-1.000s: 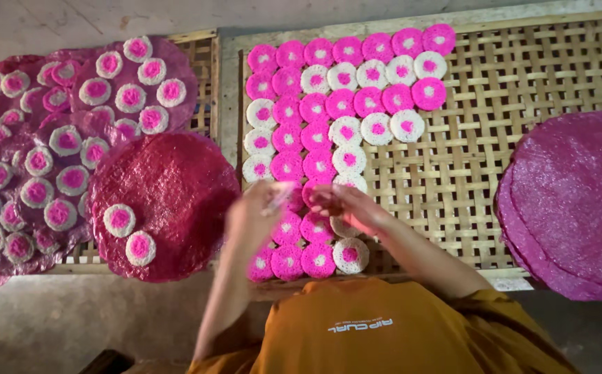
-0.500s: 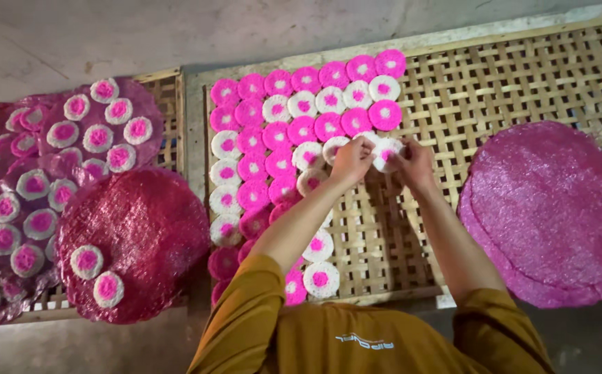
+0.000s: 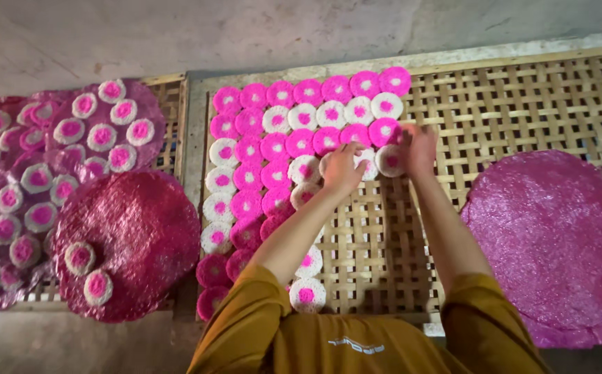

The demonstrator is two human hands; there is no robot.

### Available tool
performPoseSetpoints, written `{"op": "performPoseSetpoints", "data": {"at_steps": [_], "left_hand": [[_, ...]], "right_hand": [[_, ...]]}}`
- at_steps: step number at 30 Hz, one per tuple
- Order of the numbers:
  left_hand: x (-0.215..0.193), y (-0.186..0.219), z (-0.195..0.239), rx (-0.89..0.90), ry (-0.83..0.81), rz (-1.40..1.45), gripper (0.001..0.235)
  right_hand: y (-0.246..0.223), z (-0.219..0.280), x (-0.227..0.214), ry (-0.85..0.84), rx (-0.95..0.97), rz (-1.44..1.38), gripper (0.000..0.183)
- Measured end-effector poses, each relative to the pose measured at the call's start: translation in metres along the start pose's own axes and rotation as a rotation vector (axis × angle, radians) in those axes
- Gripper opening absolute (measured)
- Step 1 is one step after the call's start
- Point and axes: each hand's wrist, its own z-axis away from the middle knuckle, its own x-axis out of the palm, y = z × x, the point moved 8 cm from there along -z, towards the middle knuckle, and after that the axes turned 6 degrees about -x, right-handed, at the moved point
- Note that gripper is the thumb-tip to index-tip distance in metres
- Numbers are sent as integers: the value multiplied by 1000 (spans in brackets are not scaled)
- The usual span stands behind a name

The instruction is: The person arranges pink and white circular decorative items on a woven bamboo tray. They pick up the circles one by one and place them in rows, occasionally adjusting the position of the circles and the pink glittery base sheet.

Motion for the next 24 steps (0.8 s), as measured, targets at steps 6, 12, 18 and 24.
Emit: {"op": "performPoseSetpoints", "data": {"at_steps": [6,12,18,24], "left_hand": [[-94,-29,77,-101,7,14,35],[-218,-129,187,-352,309,-101,32],[-356,-214,295,-396,788,-179,20],[-475,-289,332,-491,996,-612,45]], "right_hand": [[-18,-28,16,87,-161,46,24],[4,-33,27,109,-52,-64,26],[-12,-16,28,201,262,-701,8],[-175,76,35,7,-354,-197,28]]}}
